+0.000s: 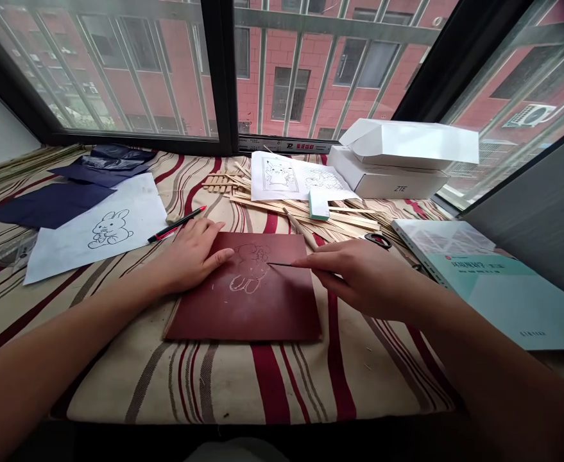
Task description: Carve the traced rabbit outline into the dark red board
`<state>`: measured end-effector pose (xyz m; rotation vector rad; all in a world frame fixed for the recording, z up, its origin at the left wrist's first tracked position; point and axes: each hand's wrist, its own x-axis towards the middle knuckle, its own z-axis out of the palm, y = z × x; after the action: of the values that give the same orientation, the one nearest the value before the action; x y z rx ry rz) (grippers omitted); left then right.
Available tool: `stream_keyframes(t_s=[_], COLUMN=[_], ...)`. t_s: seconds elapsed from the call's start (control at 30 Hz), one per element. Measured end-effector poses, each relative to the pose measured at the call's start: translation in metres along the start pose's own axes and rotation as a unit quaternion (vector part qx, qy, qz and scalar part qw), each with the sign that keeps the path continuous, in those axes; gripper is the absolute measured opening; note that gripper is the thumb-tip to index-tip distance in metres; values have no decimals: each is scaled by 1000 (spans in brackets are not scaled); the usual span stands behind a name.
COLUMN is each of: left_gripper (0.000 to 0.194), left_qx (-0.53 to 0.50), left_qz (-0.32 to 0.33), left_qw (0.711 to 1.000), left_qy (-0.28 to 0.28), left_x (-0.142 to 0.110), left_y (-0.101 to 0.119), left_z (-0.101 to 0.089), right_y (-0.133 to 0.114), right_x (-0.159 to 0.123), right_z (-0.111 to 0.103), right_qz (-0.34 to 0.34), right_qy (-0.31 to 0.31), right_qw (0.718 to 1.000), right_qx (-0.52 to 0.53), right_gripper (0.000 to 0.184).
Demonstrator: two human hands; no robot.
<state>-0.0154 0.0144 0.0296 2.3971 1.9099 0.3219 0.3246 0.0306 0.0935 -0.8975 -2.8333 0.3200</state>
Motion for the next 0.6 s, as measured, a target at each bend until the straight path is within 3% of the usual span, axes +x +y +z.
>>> stream_keyframes(t_s=[0.6], left_gripper=[74], left_qx=[-7], left_qz=[-6], left_qw=[1000], left_qy=[16], left_x=[-2], left_y=[1], left_z=[8], right_y=[-3], right_x=[-14], right_z=[22], right_qz=[-112], right_qy=[74], right_qw=[985], right_qx=[-110], right_gripper=[42])
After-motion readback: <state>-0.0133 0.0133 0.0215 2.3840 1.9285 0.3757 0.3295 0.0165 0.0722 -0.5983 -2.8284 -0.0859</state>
